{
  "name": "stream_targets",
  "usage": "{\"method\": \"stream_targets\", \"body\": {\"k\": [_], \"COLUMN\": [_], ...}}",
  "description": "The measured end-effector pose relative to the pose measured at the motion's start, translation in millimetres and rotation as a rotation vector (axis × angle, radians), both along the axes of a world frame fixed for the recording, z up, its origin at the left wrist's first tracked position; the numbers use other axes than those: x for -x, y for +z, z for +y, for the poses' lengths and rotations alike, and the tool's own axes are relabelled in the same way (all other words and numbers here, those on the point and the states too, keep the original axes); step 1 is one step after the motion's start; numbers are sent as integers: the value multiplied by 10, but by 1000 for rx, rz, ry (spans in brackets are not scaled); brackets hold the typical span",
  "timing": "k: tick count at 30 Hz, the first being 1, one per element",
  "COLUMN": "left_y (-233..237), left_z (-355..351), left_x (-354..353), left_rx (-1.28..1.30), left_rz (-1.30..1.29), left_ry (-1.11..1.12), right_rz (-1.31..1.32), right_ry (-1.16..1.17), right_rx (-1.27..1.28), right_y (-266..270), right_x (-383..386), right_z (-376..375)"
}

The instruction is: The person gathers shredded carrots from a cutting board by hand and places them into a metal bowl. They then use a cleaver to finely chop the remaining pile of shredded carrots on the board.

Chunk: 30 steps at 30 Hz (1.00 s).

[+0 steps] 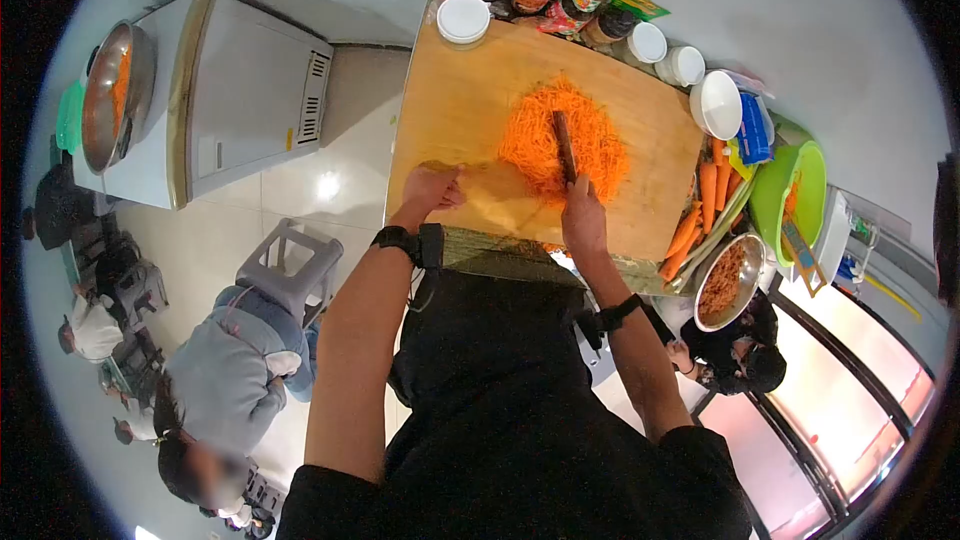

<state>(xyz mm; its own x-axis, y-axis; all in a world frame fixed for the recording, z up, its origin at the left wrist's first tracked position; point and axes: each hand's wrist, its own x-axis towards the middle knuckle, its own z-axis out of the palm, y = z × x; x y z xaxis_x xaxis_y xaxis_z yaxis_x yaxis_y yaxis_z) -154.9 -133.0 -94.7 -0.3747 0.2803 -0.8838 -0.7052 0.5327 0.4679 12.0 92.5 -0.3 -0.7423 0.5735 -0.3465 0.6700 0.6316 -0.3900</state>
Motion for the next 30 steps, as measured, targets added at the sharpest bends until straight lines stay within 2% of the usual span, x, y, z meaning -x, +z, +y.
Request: {"method": "stream_targets", "body": {"k": [2,5,7,8,9,10,12,15,16,17,19,21,25,27,30], "left_y": [13,-35,-208,-366,-299,-233,-27,69,63,60,48,48,138,224,162], "left_z": [13,-65,-77,-111,-92,-74,-28,-14,-25,-28,8,-21,5,25,-11], "left_x": [-5,-42,-54,-41,16,44,-1,8,-5,-11,57,-26,39,54,10], "left_rx": [13,12,-24,-58,-89,-88,14,87,87,42,-8,19,-65,33,-49], "left_rz": [23,46,57,189,323,330,18,81,77,111,164,37,9,103,73], "left_ry": [3,0,-22,-115,-208,-209,41,-14,-19,-76,-131,58,-4,-36,55], "right_rz": [43,74,20,-22,-17,-23,-39,-70,-58,-47,-49,-62,-20,-39,-18], "right_ry": [82,148,138,132,129,110,99,84,150,215,182,166,162,189,158], "right_rx": [-60,-150,-128,-104,-106,-84,-58,-75,-67,-59,-61,-52,-26,-24,-28], "right_y": [-56,258,56,-52,-29,-5,64,109,38,-3,84,140,77,51,22], "right_x": [24,58,9,-10,2,8,6,38,16,-24,48,81,45,-10,-30], "right_z": [8,-147,-203,-197,-190,-185,-190,-204,-213,-217,-231,-246,-269,-278,-229]}}
